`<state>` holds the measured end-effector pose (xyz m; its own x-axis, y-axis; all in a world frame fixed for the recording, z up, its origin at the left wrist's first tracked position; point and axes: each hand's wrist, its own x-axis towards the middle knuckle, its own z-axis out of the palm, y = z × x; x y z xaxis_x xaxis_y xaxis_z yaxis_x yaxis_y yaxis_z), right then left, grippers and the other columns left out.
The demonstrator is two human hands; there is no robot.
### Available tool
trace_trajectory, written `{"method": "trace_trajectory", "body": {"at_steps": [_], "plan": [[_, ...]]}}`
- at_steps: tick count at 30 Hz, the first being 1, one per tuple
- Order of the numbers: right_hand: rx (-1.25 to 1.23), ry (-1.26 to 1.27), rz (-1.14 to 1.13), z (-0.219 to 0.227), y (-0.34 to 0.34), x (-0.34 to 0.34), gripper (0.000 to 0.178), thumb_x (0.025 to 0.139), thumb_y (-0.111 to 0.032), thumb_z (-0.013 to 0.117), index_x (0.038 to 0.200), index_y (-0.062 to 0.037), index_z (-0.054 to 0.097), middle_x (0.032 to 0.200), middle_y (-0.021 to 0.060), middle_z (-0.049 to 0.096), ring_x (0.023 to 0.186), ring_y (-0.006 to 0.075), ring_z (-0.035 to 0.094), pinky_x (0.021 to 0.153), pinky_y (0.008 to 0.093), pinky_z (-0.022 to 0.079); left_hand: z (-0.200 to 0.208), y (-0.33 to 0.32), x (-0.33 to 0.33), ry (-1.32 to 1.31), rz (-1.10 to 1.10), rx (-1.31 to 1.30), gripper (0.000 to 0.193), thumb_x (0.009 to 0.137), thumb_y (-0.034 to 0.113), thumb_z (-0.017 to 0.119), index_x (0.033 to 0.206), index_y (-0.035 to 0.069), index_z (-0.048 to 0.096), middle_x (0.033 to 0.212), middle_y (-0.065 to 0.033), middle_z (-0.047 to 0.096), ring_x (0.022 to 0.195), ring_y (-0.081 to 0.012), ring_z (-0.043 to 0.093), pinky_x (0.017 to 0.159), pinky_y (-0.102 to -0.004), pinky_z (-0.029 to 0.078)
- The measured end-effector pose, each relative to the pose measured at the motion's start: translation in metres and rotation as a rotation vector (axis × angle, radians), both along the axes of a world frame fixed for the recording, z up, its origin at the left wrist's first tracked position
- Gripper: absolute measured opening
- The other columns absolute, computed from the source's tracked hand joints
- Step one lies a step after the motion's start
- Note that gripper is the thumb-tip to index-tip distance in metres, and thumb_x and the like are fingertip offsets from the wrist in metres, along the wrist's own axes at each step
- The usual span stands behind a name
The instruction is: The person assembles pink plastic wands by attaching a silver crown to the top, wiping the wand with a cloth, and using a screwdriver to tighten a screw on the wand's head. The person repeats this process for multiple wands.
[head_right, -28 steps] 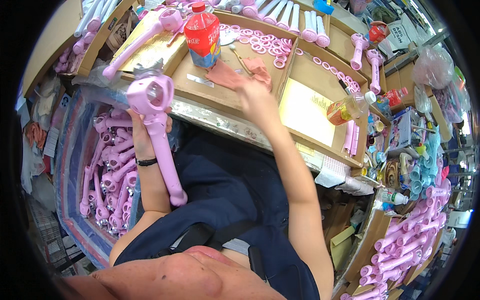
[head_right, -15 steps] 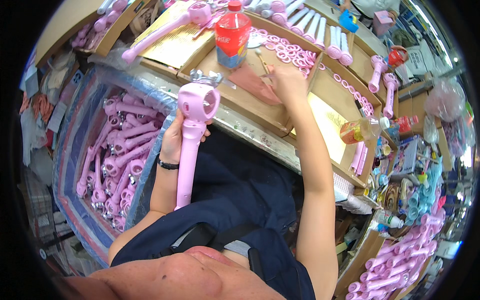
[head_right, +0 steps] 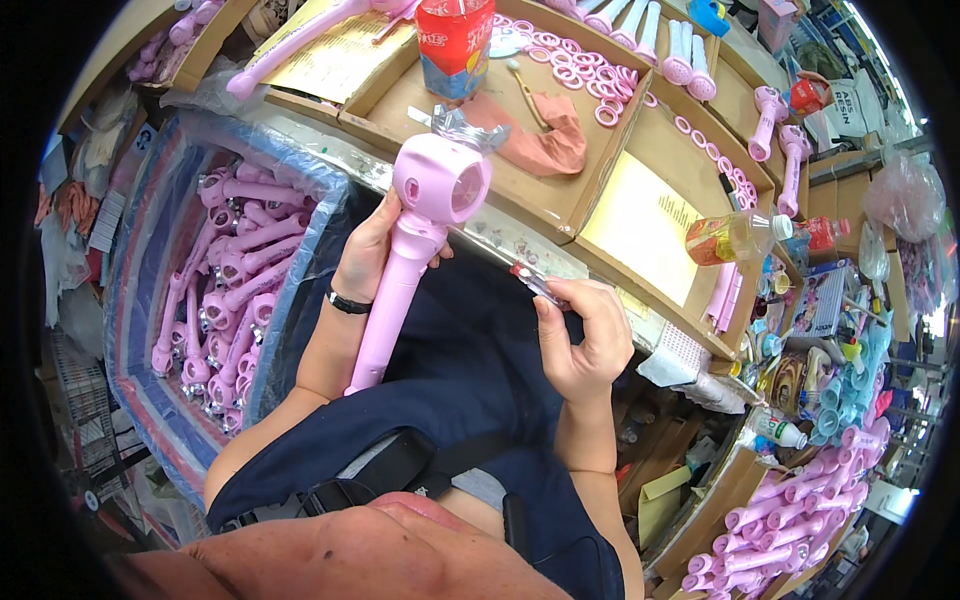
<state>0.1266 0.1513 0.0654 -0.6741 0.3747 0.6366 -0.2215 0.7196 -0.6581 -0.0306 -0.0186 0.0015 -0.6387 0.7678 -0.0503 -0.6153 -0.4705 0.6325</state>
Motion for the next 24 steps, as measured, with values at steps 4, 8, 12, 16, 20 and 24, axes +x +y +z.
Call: {"method": "trace_trajectory", "body": {"at_steps": [4,8,12,16,20,24], "plan": [[0.018,0.016,0.039,-0.001,0.002,0.001,0.016,0.073,0.002,0.071,0.087,0.0014,0.063,0.079,0.0124,0.065,0.066,0.0199,0.059,0.058,0.0264,0.048,-0.001,-0.002,0.002,0.003,0.015,0.013,0.045,0.096,0.041,0.042,0.124,0.006,0.039,0.099,-0.0166,0.059,0.076,-0.0251,0.066,0.061,-0.0302,0.056],[-0.013,0.034,0.023,-0.005,0.002,0.003,0.016,0.073,0.003,0.07,0.087,0.0019,0.062,0.079,0.0129,0.065,0.067,0.0207,0.059,0.058,0.0265,0.048,-0.001,-0.004,0.003,-0.013,0.001,0.033,0.047,0.096,0.042,0.04,0.125,0.006,0.039,0.102,-0.0186,0.059,0.077,-0.0266,0.066,0.061,-0.0308,0.056],[0.008,0.024,0.021,-0.007,0.002,0.004,0.016,0.073,0.002,0.07,0.087,0.0015,0.062,0.078,0.013,0.064,0.067,0.0212,0.059,0.059,0.0266,0.048,-0.002,0.0,0.004,-0.026,-0.041,0.043,0.048,0.096,0.043,0.038,0.127,0.006,0.039,0.103,-0.0204,0.06,0.078,-0.0284,0.066,0.061,-0.032,0.055],[-0.019,0.062,-0.007,-0.005,0.003,0.01,0.016,0.073,0.002,0.07,0.086,0.0012,0.062,0.078,0.0129,0.064,0.066,0.0221,0.059,0.06,0.0269,0.048,-0.003,0.003,0.004,-0.082,-0.072,0.071,0.049,0.096,0.043,0.038,0.127,0.005,0.04,0.103,-0.0218,0.06,0.078,-0.0294,0.065,0.061,-0.033,0.055],[0.022,0.023,-0.017,-0.011,0.002,0.011,0.016,0.074,0.002,0.07,0.088,0.001,0.062,0.077,0.0122,0.063,0.068,0.0222,0.059,0.061,0.027,0.048,-0.003,0.004,0.006,-0.082,-0.081,0.092,0.049,0.096,0.043,0.038,0.126,0.005,0.041,0.104,-0.0225,0.06,0.078,-0.029,0.065,0.061,-0.0322,0.055],[-0.08,0.047,0.013,-0.024,0.002,0.006,0.016,0.075,0.002,0.069,0.089,0.0018,0.061,0.079,0.0125,0.063,0.069,0.0218,0.059,0.062,0.0268,0.049,0.0,0.005,0.008,-0.032,-0.088,0.085,0.049,0.096,0.043,0.038,0.128,0.006,0.039,0.103,-0.0215,0.06,0.076,-0.0273,0.065,0.06,-0.0306,0.055]]}}
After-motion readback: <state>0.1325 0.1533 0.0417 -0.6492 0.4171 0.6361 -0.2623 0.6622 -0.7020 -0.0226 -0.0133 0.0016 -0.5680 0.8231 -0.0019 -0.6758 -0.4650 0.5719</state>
